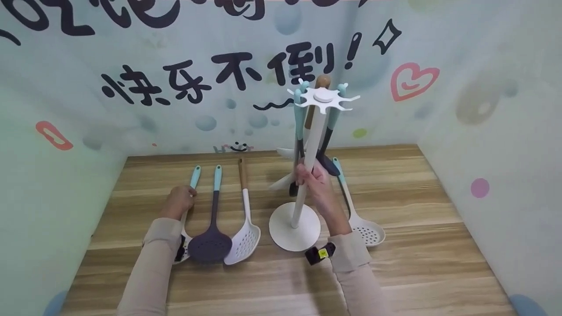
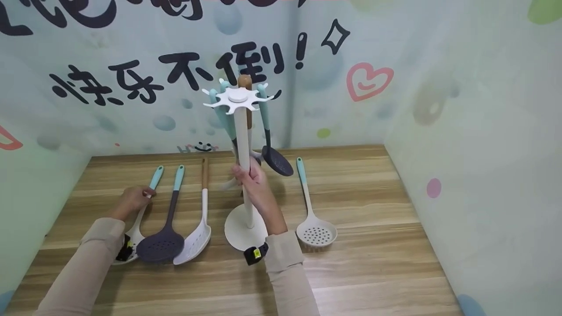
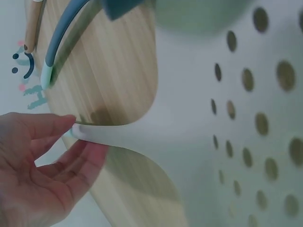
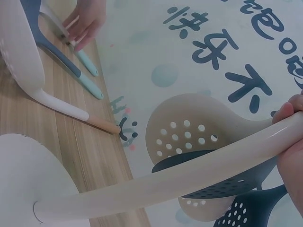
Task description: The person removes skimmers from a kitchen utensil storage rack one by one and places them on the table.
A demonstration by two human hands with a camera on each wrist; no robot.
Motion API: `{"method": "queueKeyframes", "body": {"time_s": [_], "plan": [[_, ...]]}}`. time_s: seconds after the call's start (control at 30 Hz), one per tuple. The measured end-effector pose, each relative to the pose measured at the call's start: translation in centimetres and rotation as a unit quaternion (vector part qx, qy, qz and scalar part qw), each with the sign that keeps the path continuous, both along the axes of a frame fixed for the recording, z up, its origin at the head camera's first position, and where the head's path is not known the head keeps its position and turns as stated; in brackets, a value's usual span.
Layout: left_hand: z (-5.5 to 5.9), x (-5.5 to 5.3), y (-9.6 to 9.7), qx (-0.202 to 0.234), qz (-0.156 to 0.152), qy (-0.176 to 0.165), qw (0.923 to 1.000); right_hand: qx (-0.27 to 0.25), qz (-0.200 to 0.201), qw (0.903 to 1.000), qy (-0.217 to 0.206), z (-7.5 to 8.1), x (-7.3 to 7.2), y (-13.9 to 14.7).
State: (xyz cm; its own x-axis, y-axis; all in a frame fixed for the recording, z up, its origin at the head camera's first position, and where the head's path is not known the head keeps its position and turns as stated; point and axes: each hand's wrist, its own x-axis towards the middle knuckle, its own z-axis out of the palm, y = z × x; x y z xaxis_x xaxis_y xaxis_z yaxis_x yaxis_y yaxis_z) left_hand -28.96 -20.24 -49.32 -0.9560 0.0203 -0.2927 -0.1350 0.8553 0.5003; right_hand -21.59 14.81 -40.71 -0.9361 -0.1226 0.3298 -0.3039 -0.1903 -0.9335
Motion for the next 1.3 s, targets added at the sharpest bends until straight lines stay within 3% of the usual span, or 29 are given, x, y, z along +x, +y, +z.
{"method": "queueKeyframes", "body": {"time_s": [0.13, 0.23, 0.43, 0.6, 0.7, 0.8, 0.93, 1.07, 1.23, 1.3], "plan": [[0.6, 0.0, 0.4, -0.028, -0.018, -0.018, 0.9993, 0.002, 0.002, 1.0, 0.002, -0.1, -0.1, 0.0], [1.6, 0.0, 0.8, -0.022, -0.022, -0.011, 0.9995, -0.006, 0.002, 1.0, 0.003, -0.2, -0.1, 0.0], [4.8, -0.1, 2.6, 0.014, -0.041, 0.066, 0.9969, -0.016, 0.003, 0.9998, 0.008, -0.2, -0.2, 0.0], [7.7, 0.1, 5.3, 0.077, -0.045, 0.142, 0.9858, -0.007, 0.004, 0.9999, 0.014, -0.2, 0.0, 0.0], [9.4, 0.6, 7.4, 0.129, -0.042, 0.188, 0.9727, -0.006, 0.002, 0.9999, 0.015, -0.1, 0.0, 0.0], [11.1, 1.4, 9.7, 0.188, -0.048, 0.235, 0.9524, -0.008, -0.001, 0.9999, 0.011, -0.1, 0.0, -0.1], [13.6, 3.0, 12.8, 0.285, -0.076, 0.288, 0.9111, -0.003, -0.005, 1.0, 0.002, -0.2, 0.1, 0.0], [16.0, 4.7, 15.7, 0.365, -0.116, 0.301, 0.8734, 0.0, -0.005, 1.0, 0.0, -0.2, 0.1, 0.1], [17.6, 6.3, 18.5, 0.402, -0.152, 0.301, 0.8513, -0.001, -0.006, 1.0, -0.001, -0.2, 0.1, 0.0], [17.7, 6.8, 19.3, 0.392, -0.157, 0.31, 0.8521, -0.003, -0.008, 1.0, -0.005, -0.2, 0.1, 0.0]]}}
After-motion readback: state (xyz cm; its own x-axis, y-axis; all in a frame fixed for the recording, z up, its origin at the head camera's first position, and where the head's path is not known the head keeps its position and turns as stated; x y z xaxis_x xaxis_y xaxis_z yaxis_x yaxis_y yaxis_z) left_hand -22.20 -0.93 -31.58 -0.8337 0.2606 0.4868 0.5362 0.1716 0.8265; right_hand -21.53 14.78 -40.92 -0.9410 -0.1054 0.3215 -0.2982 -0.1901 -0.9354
